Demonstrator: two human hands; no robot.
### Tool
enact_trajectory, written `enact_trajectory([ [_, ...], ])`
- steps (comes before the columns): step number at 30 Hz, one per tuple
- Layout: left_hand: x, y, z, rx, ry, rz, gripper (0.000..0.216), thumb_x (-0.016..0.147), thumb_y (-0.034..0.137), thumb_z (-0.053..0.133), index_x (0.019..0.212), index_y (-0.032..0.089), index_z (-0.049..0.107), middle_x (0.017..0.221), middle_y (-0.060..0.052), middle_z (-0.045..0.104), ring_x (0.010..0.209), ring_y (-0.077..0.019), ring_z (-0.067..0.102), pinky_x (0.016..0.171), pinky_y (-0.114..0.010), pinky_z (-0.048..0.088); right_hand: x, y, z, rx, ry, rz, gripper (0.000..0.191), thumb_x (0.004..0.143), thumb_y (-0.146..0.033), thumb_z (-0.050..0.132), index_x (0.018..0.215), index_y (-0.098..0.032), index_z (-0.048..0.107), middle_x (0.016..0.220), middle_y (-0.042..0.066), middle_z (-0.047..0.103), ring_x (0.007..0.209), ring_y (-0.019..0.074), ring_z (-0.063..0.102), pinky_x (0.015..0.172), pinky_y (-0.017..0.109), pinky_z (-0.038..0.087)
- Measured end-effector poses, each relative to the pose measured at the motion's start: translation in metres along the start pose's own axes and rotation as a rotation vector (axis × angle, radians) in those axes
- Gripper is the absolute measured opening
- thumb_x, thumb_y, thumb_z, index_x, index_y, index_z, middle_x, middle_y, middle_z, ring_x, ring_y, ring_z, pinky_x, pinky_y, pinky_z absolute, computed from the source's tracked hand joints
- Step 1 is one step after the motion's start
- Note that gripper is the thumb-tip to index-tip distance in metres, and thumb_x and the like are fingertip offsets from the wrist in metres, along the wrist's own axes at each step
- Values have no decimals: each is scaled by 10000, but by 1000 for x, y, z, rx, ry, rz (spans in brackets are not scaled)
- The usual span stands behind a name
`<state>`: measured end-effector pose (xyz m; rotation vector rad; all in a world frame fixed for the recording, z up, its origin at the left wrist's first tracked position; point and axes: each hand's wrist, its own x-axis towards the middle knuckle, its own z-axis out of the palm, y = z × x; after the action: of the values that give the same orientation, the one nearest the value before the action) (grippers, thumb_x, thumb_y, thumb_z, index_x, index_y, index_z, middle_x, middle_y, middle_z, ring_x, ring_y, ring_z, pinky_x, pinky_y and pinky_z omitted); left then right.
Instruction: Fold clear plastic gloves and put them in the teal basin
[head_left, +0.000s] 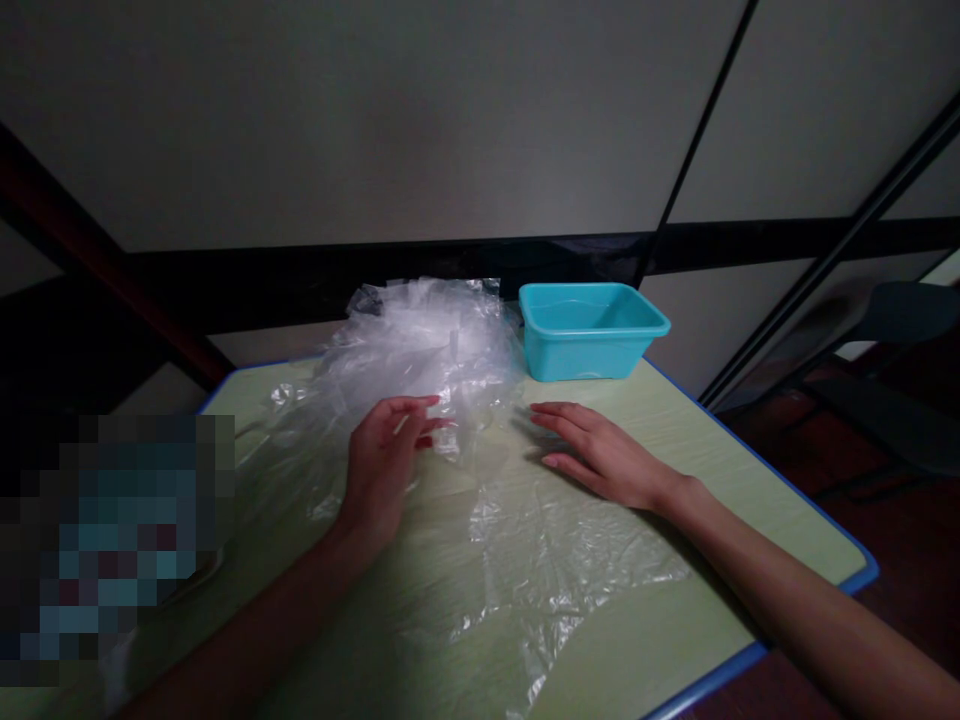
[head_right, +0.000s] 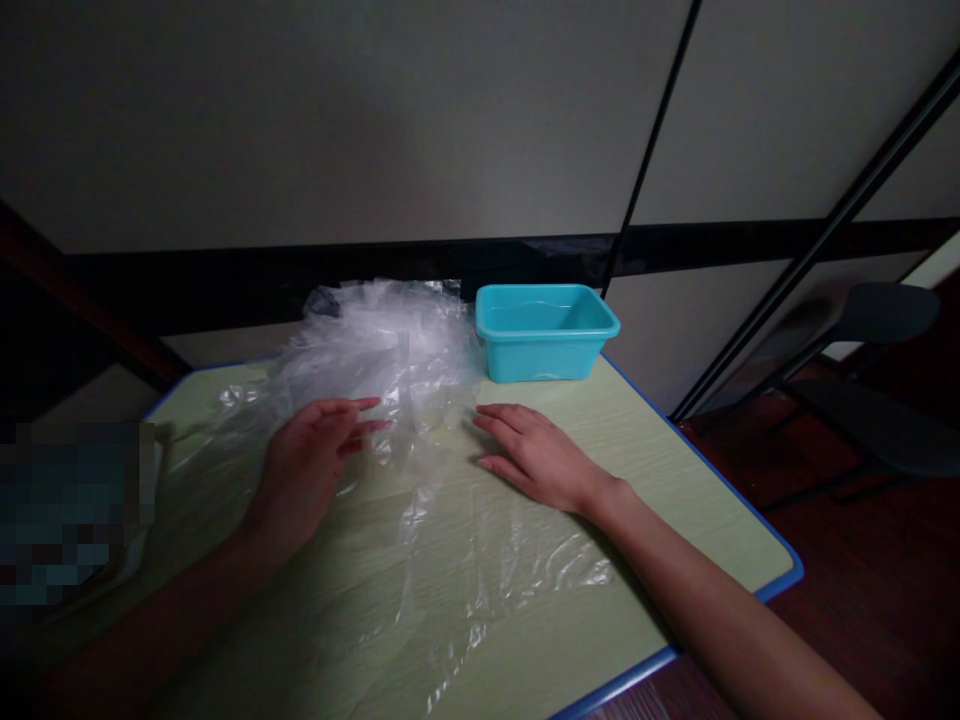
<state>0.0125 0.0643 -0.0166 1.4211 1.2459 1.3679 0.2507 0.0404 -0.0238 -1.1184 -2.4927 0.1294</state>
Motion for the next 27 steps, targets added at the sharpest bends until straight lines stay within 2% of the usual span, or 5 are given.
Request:
enact_trajectory([
  [6,4,-7,-6,37,232,123,134,708,222,534,842,211,531,861,-5,585,794,-167,592,624,-253,453,0,-1,1,2,-42,-5,385,902,-323,417,1235,-132,425,1279,131,451,1180,219,410,986,402,363],
  [10,-21,1,9,237,-144,334,110,717,164,501,740,201,602,853,-22,602,836,-179,583,713,-289,478,1,-4,2,28,-71,-27,371,908,-324,401,1216,-122,449,1255,133,475,1167,212,428,980,387,375],
  [14,-44,-4,19,640,-445,473,324,797,157,415,1096,138,538,1182,-112,547,1093,-206,510,934,-366,403,1,-7,3,37,-87,-58,431,907,-355,395,1252,-98,421,1272,145,466,1182,220,418,990,389,367],
  [20,-48,-15,14,1106,-512,478,506,857,330,390,1258,21,403,1372,-192,346,1273,-272,300,1025,-419,292,0,-8,4,40,-110,-82,480,904,-372,395,1290,-87,385,1303,151,440,1200,222,404,1005,381,355],
  [27,-50,-20,9,1231,-528,489,621,872,450,322,1264,-27,385,1375,-229,309,1287,-302,247,1025,-436,279,-1,-5,3,47,-106,-47,481,905,-369,392,1300,-93,375,1313,149,433,1214,220,390,1005,389,353],
])
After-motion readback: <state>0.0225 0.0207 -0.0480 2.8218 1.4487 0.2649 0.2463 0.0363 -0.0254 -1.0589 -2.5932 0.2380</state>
